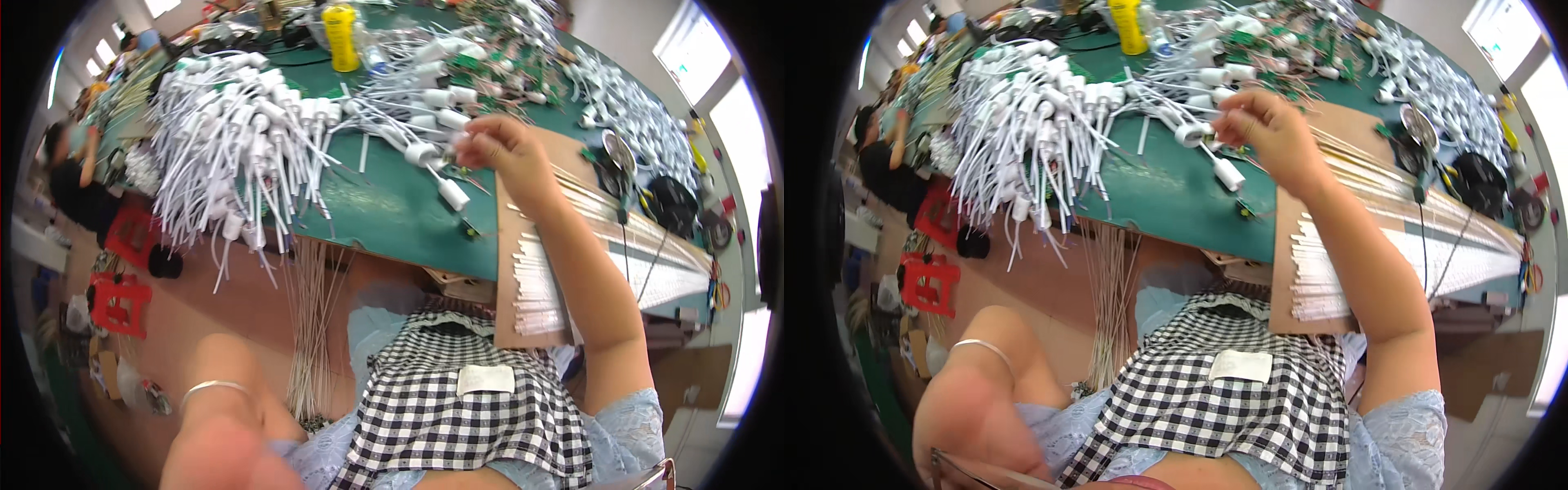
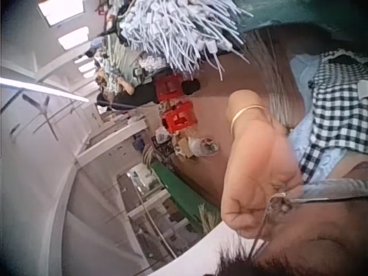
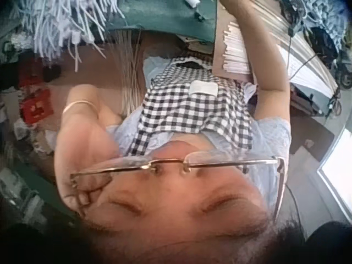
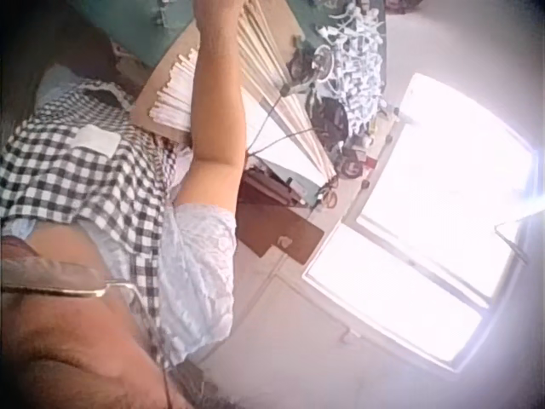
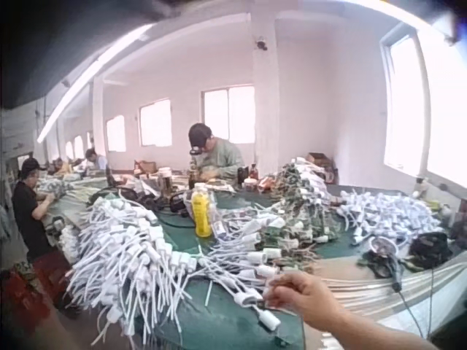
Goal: The person organizes a bundle of long, thin LED light strips on a workbench. They then use a soldering iron to attach wires to the ends of the strips, performing a repetitive assembly task in a factory setting.
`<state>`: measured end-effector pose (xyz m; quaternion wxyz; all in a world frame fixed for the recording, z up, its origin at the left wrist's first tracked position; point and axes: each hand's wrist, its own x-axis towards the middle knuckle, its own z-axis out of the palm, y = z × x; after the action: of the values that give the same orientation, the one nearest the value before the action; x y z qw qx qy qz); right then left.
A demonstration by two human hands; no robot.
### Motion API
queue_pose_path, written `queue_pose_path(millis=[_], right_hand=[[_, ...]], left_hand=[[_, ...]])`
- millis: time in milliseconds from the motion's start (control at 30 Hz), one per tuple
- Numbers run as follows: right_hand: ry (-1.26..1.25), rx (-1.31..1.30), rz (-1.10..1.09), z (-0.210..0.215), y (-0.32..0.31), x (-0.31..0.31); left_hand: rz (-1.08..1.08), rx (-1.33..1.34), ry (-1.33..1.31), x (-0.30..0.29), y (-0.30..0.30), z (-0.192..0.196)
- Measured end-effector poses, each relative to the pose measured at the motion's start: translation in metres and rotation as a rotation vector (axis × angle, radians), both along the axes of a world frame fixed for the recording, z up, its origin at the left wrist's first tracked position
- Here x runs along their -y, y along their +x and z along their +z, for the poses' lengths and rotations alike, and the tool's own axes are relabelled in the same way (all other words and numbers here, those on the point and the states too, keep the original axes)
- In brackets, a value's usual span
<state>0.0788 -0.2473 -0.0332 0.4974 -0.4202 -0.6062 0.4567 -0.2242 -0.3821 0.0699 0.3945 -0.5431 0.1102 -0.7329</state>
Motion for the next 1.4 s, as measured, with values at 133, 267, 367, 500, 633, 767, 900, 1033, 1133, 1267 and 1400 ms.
queue_pose_path(millis=[133, 267, 367, 500, 633, 767, 900, 1033, 1133, 1267, 1400], right_hand=[[-0.024, 0.147, -0.025, -0.024, 0.021, 0.078], [0.024, 0.23, -0.045, -0.04, 0.017, 0.132], [0.077, 0.248, -0.27, -0.054, 0.04, 0.146], [0.12, -0.194, -0.692, -0.066, 0.109, 0.142], [-0.085, 0.346, -1.169, -0.068, 0.281, 0.129], [-0.529, 0.44, -1.032, -0.043, 0.289, 0.094], [-0.552, 0.477, -1.087, -0.056, 0.299, 0.073], [-0.51, 0.064, -1.082, -0.061, 0.308, 0.066], [-0.511, -0.129, -1.099, -0.053, 0.314, 0.073], [0.0, -0.129, -1.253, -0.053, 0.334, 0.094], [0.386, -0.005, -1.343, -0.004, 0.278, 0.166]], left_hand=[[-0.236, -0.001, -0.297, -0.033, 0.066, -0.043], [-0.525, -0.621, -1.367, -0.066, 0.14, -0.157], [-0.702, -0.828, -1.721, -0.068, 0.179, -0.187], [-0.199, -0.981, -1.566, -0.081, 0.19, -0.178], [-0.288, -0.995, -1.721, -0.076, 0.19, -0.156], [-0.281, -1.074, -1.68, -0.059, 0.185, -0.173], [-0.255, -1.111, -1.688, -0.052, 0.184, -0.17], [-0.338, -1.051, -1.813, -0.046, 0.189, -0.172], [-0.386, -1.036, -1.833, -0.047, 0.19, -0.173], [-0.336, -1.025, -1.795, -0.048, 0.193, -0.172], [-0.229, -1.128, -1.707, -0.039, 0.193, -0.171]])
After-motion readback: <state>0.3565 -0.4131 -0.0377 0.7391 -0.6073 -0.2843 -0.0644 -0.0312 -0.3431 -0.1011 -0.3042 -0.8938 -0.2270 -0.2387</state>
